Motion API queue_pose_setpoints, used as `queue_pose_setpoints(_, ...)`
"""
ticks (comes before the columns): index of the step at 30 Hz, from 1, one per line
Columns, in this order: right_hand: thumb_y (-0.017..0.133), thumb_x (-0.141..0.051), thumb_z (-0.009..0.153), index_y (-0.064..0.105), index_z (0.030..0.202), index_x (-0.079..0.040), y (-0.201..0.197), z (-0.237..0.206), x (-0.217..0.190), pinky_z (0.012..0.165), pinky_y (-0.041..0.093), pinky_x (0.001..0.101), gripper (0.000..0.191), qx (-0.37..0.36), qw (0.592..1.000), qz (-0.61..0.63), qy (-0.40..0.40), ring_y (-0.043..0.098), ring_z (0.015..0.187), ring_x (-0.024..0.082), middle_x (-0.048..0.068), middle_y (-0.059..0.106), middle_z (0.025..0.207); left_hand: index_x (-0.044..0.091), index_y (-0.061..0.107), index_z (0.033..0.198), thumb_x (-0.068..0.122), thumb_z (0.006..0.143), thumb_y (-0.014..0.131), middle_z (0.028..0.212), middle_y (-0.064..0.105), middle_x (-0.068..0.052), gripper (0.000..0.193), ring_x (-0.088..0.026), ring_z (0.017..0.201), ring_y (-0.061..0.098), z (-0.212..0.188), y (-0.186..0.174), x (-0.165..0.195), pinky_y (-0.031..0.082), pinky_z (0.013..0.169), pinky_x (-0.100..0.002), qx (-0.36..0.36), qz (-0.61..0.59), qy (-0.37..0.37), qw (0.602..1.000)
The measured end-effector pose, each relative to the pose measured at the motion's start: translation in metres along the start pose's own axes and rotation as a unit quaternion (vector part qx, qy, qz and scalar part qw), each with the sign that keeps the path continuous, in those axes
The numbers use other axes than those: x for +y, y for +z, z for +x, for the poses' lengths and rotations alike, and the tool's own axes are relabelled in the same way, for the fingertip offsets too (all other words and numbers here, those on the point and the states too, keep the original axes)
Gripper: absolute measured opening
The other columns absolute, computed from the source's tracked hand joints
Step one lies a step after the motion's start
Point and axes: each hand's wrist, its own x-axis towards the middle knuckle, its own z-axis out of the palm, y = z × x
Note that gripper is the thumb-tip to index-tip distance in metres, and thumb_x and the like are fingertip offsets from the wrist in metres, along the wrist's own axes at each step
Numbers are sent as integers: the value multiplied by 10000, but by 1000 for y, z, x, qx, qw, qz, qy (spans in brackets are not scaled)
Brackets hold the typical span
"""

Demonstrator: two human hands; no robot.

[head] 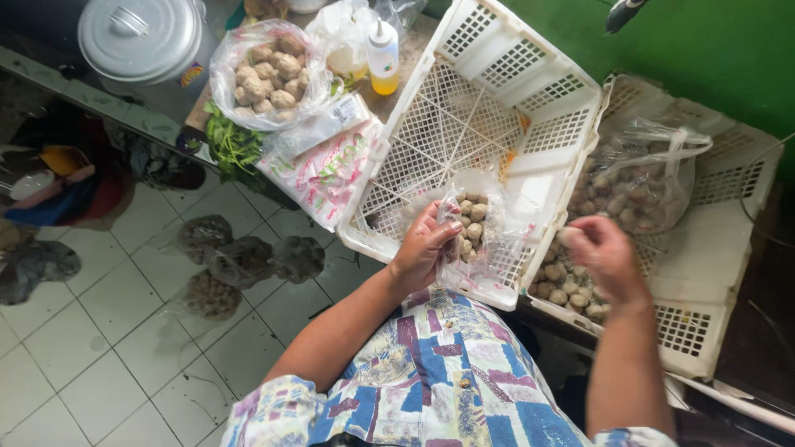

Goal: The person sits at a table and packs round meatballs by hand from a plastic crate into clear plastic bags, filling one bag at a time. They open each bag, place the meatballs inside, then set filled bags into the crate and start another bag.

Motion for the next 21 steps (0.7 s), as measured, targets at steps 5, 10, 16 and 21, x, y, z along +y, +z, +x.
queue_pose_setpoints(5,676,-38,967,598,1309,2,40,-1,-3,931,573,293,353,-100,988,38,-111,685,1056,148,94,702,1130,80,492,1263,41,1025,620,845,580,-4,273,-70,645,560,5,-4,-9,498,560,-243,-20,-7,11,1000)
queue_pose_setpoints(10,697,-99,1006,656,1233,4,-40,8,10,870,582,331,252,104,981,-148,-76,680,972,184,104,713,1075,102,479,1243,35,1002,597,838,561,12,276,-70,647,551,-1,-4,-9,468,552,-247,1,-5,-3,1000)
queue_pose_setpoints(16,775,-177,881,693,1194,-28,-89,19,46,892,549,465,356,44,887,-459,-29,688,1056,346,198,714,1155,115,471,1274,32,995,588,793,501,52,313,-31,587,438,-9,8,-7,408,549,-231,16,-13,-6,1000)
queue_pose_setpoints(21,771,-195,823,691,1163,-68,-56,27,70,896,540,519,372,-58,808,-586,24,669,1068,415,212,706,1131,106,494,1267,28,1006,604,763,473,59,294,-31,588,418,-8,12,-11,406,559,-234,20,-20,3,1000)
